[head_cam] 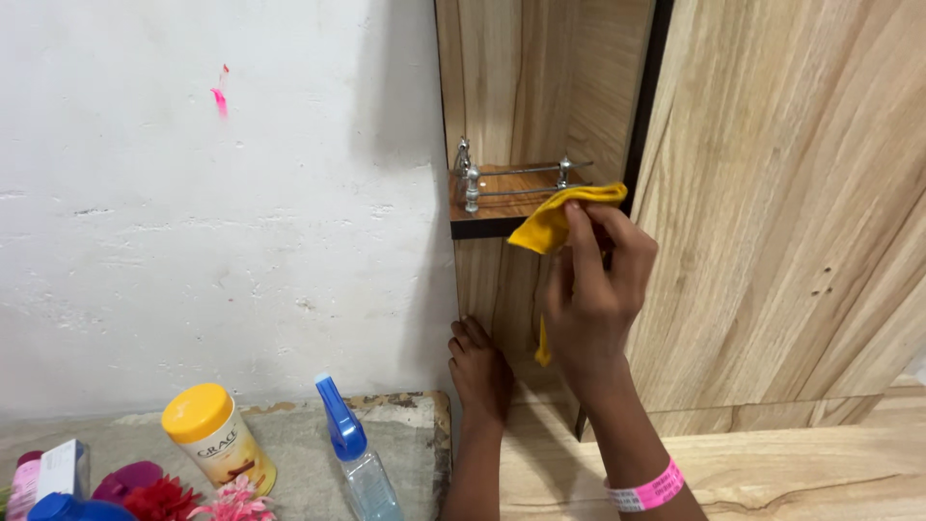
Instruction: The person wipes a wooden cabinet surface and interior shelves with a yellow cloth. They spray the cloth with a blue spray bottle and continue wiping the cabinet's side and shelves.
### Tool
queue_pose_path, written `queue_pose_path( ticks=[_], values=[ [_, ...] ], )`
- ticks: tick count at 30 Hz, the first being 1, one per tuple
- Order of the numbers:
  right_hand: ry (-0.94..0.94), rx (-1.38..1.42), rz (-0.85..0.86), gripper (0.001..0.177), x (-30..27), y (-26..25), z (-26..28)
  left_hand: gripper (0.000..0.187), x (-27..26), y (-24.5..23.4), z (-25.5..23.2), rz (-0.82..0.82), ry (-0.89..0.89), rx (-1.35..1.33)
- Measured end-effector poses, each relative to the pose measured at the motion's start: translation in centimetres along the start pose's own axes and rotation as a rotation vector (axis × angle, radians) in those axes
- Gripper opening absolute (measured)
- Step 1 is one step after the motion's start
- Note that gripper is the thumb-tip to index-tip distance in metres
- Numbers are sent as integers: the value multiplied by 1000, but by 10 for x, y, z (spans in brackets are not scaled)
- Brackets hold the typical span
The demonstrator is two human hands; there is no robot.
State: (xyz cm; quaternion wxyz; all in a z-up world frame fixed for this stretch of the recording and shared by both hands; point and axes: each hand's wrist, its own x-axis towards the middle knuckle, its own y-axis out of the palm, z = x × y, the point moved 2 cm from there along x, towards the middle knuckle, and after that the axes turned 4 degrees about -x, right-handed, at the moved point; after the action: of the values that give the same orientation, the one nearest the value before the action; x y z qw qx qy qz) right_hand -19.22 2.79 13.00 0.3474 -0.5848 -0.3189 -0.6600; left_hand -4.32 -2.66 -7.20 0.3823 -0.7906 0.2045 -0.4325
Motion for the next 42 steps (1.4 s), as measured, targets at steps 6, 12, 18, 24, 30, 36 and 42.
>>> queue_pose_path(
  ticks=[6,12,18,24,30,36,42],
  values=[
    [9,-143,96,43,6,2,15,72,-4,2,0,-28,15,-46],
    [-121,-72,137,49,-3,28,40,71,-1,3,2,-9,6,-144],
    [-194,59,115,44,2,27,52,75,-6,-6,2,-167,70,-279],
    [85,77,149,34,17,-1,38,43,-11,-40,-9,-508,22,-397],
    [187,-12,147,22,29,-21,7,26,23,-145,-40,-786,-107,-1169],
    [-25,-93,144,31,27,-7,16,32,34,-201,-58,-662,-159,-1690],
    [-209,155,234,38,23,15,36,62,21,-204,-58,-488,-267,-1740]
  ],
)
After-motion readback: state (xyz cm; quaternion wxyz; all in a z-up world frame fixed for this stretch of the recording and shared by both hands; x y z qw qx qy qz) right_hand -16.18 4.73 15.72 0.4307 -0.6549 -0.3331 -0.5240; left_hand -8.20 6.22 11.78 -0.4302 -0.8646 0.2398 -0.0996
